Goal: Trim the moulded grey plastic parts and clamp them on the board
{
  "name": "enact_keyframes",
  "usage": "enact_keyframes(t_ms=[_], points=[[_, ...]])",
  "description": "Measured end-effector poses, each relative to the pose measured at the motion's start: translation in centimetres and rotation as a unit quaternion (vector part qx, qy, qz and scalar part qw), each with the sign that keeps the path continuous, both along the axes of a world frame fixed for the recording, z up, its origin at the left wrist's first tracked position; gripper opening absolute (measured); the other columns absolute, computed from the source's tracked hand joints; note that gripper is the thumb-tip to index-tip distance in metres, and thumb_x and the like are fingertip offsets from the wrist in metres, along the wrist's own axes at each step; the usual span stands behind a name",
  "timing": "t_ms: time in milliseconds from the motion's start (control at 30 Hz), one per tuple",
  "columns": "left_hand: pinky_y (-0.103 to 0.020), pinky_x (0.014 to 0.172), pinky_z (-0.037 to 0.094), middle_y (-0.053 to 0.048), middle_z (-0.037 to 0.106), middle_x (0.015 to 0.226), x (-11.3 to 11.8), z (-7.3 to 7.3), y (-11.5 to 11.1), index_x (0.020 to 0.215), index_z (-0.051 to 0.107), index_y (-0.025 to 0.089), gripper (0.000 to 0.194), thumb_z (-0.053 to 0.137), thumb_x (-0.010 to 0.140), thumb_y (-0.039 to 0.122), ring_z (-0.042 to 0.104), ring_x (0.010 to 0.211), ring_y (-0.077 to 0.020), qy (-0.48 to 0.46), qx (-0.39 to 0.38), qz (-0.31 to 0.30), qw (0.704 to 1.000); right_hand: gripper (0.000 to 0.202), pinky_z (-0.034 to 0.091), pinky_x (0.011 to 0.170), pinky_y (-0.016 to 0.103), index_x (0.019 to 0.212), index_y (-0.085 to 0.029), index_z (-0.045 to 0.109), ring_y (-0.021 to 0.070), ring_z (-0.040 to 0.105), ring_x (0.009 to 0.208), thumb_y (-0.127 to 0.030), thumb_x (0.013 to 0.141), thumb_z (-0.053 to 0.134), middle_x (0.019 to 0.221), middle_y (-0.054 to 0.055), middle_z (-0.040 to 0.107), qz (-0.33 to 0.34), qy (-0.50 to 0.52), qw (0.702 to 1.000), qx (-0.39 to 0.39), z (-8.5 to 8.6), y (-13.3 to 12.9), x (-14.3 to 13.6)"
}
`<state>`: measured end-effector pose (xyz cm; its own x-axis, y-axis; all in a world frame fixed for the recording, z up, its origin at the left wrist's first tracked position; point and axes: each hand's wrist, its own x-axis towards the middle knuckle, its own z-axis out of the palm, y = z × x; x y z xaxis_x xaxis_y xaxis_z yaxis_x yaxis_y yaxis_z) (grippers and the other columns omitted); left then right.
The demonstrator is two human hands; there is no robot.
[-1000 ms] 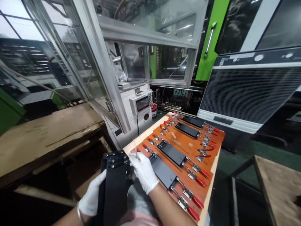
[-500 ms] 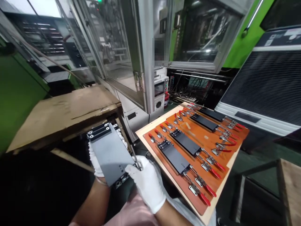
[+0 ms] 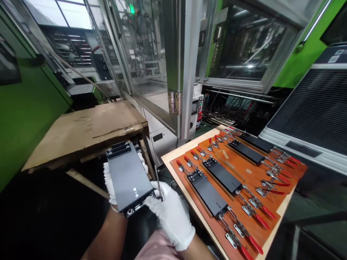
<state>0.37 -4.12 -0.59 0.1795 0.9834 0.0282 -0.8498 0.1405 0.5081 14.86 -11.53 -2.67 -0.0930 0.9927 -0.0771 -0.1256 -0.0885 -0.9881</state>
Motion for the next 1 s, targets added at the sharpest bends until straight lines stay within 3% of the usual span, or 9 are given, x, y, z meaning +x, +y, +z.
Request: enact_keyframes(t_ms=[133,233,300,367,533,633,767,933,1000], points=[[-0.037,0.101,0.049,-0.010,0.063,0.136,-1.2,-1.7,0.6,0.139,0.052,0.017,0.088,0.044,0.078,0.080,0.057,0.125,-0.0254,-0.074,0.007,-0.067,0.995,0.037,0.049,0.069,0.029,0.119,-0.021,0.061,0.0167,0.060,0.074,-0.040,0.088,0.064,0.086,0.003,0.066,0.009,-0.057,0.998,0.020,-0.5,-0.3,0.0],[-0.041,0.104,0.047,-0.013,0.060,0.139,-2.6,-3.4,1.5,0.139,0.052,0.015,0.088,0.033,0.083,0.080,0.054,0.129,-0.0271,-0.103,0.091,-0.147,0.980,0.031,0.052,0.075,0.030,0.117,-0.021,0.059,0.0176,0.062,0.080,-0.041,0.098,0.045,0.090,0.004,0.066,0.009,-0.141,0.988,0.056,-0.2,-0.7,1.4],[-0.043,0.102,0.048,-0.017,0.060,0.137,-3.3,-4.1,2.0,0.138,0.053,0.012,0.091,0.026,0.085,0.080,0.059,0.123,-0.0292,-0.119,0.113,-0.179,0.970,0.028,0.051,0.086,0.031,0.113,-0.023,0.063,0.0183,0.064,0.093,-0.036,0.100,0.042,0.100,0.006,0.067,0.041,-0.198,0.971,0.124,0.2,-0.6,2.5],[-0.045,0.096,0.052,-0.020,0.065,0.130,-3.5,-4.4,2.2,0.135,0.056,0.009,0.094,0.021,0.085,0.081,0.065,0.113,-0.0303,-0.134,0.093,-0.172,0.972,0.027,0.050,0.089,0.029,0.112,-0.025,0.067,0.0168,0.065,0.097,-0.030,0.100,0.043,0.103,0.005,0.068,0.086,-0.231,0.946,0.212,0.6,-0.1,3.6],[-0.046,0.090,0.054,-0.016,0.072,0.115,-2.7,-4.0,1.7,0.122,0.063,0.015,0.084,0.023,0.086,0.080,0.068,0.105,-0.0311,-0.156,-0.001,-0.079,0.985,0.030,0.052,0.071,0.027,0.114,-0.024,0.068,0.0156,0.066,0.075,-0.015,0.094,0.046,0.088,0.003,0.070,0.120,-0.300,0.871,0.370,0.7,1.7,4.8],[-0.041,0.080,0.056,-0.018,0.071,0.107,-2.4,-3.4,1.7,0.127,0.057,0.011,0.092,0.032,0.079,0.085,0.069,0.093,-0.0289,-0.147,-0.062,-0.112,0.981,0.037,0.049,0.065,0.028,0.115,-0.021,0.066,0.0166,0.063,0.071,-0.006,0.087,0.046,0.086,0.003,0.070,0.117,-0.340,0.827,0.432,0.3,2.5,4.7],[-0.034,0.074,0.054,-0.016,0.068,0.095,-2.1,-3.0,1.9,0.132,0.048,0.007,0.096,0.045,0.073,0.084,0.066,0.081,-0.0232,-0.152,-0.129,-0.147,0.969,0.039,0.045,0.063,0.024,0.111,-0.021,0.066,0.0139,0.059,0.068,-0.004,0.086,0.041,0.084,0.003,0.065,0.126,-0.348,0.821,0.435,0.2,3.4,4.0],[-0.033,0.076,0.051,-0.013,0.067,0.099,-1.8,-3.5,2.0,0.137,0.042,0.010,0.088,0.056,0.074,0.071,0.064,0.085,-0.0223,-0.159,-0.122,-0.126,0.971,0.029,0.036,0.053,0.023,0.090,-0.020,0.068,0.0117,0.050,0.057,-0.013,0.095,0.040,0.076,0.002,0.056,0.130,-0.417,0.782,0.445,0.6,3.4,3.2],[-0.033,0.077,0.051,-0.014,0.066,0.101,-1.6,-3.8,2.0,0.136,0.042,0.010,0.087,0.057,0.075,0.069,0.064,0.086,-0.0230,-0.160,-0.125,-0.126,0.971,0.028,0.037,0.055,0.023,0.088,-0.020,0.067,0.0116,0.051,0.059,-0.017,0.097,0.041,0.077,0.002,0.055,0.140,-0.407,0.793,0.431,0.6,3.3,3.3]])
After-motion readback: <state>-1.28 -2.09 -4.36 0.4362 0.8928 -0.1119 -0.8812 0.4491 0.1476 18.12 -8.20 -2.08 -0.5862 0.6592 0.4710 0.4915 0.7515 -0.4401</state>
